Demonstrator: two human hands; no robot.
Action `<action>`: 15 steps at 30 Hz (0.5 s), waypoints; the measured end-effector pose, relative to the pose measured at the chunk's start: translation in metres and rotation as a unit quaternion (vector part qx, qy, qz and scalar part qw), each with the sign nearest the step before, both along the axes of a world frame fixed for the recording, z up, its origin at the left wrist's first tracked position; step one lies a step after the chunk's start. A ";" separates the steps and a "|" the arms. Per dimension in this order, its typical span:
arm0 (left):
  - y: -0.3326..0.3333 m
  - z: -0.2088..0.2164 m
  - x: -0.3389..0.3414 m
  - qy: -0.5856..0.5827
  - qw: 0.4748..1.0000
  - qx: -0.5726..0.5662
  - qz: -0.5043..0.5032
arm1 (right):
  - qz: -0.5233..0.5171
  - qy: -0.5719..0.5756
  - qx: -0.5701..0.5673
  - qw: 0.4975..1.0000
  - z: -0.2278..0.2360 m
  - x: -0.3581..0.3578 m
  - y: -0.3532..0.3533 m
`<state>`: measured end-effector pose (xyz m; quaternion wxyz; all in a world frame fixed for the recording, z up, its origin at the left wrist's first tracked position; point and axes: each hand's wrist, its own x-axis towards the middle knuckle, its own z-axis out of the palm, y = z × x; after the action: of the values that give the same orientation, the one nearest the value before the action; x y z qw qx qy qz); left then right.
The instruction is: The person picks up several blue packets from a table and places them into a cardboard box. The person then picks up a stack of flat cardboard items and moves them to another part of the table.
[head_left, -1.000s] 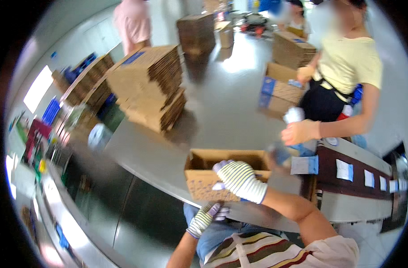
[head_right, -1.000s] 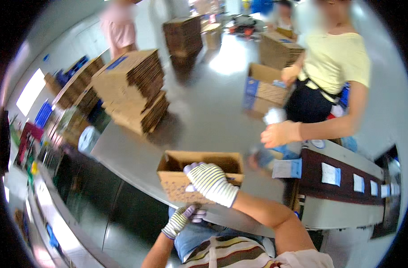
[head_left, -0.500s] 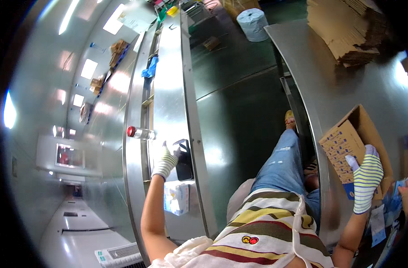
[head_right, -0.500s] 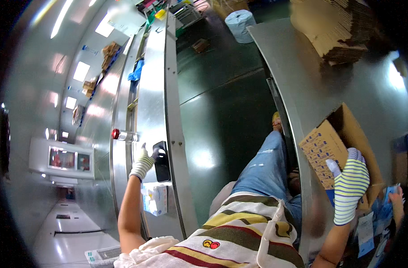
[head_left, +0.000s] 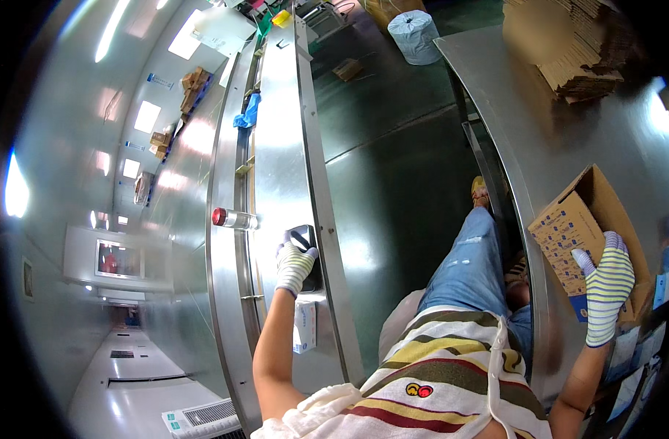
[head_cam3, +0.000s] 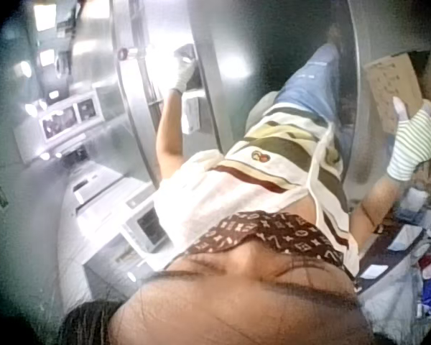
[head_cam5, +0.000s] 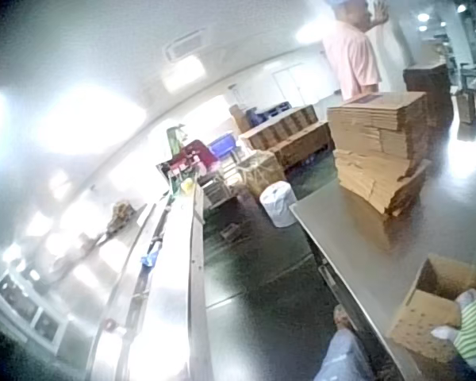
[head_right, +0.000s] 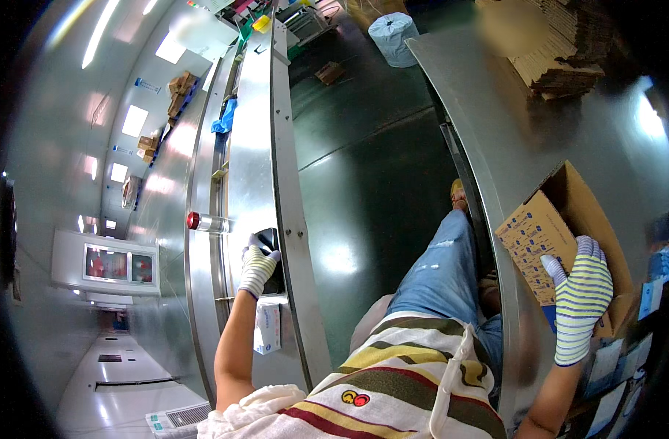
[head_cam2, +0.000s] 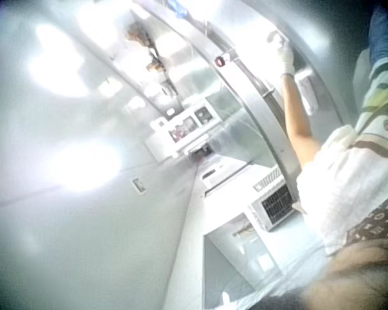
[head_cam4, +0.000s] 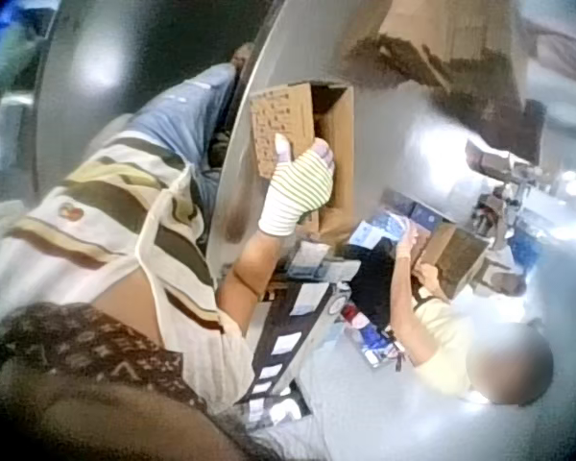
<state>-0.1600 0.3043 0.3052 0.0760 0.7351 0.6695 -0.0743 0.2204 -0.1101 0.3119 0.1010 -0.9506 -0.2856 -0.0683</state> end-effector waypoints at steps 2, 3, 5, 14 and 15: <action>-0.001 0.004 0.001 0.025 1.000 0.003 -0.012 | 0.024 -0.039 0.009 0.999 -0.005 0.001 -0.002; 0.010 -0.003 -0.011 0.027 0.999 0.000 -0.027 | 0.037 -0.059 0.015 0.997 -0.007 0.001 -0.003; 0.012 0.006 -0.003 -0.003 0.985 0.129 -0.117 | 0.050 -0.028 0.022 0.998 -0.001 0.000 -0.001; -0.125 0.044 0.258 -0.287 0.595 0.147 -0.736 | 0.244 0.001 0.037 0.969 -0.006 0.031 -0.021; -0.144 0.026 0.276 -0.295 0.532 0.208 -0.766 | 0.281 -0.048 0.043 0.957 0.002 0.022 -0.016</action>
<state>0.1160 0.1608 0.3313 0.0283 0.9417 -0.2139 0.2583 0.2429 -0.1257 0.3140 0.1430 -0.8221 -0.5428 -0.0948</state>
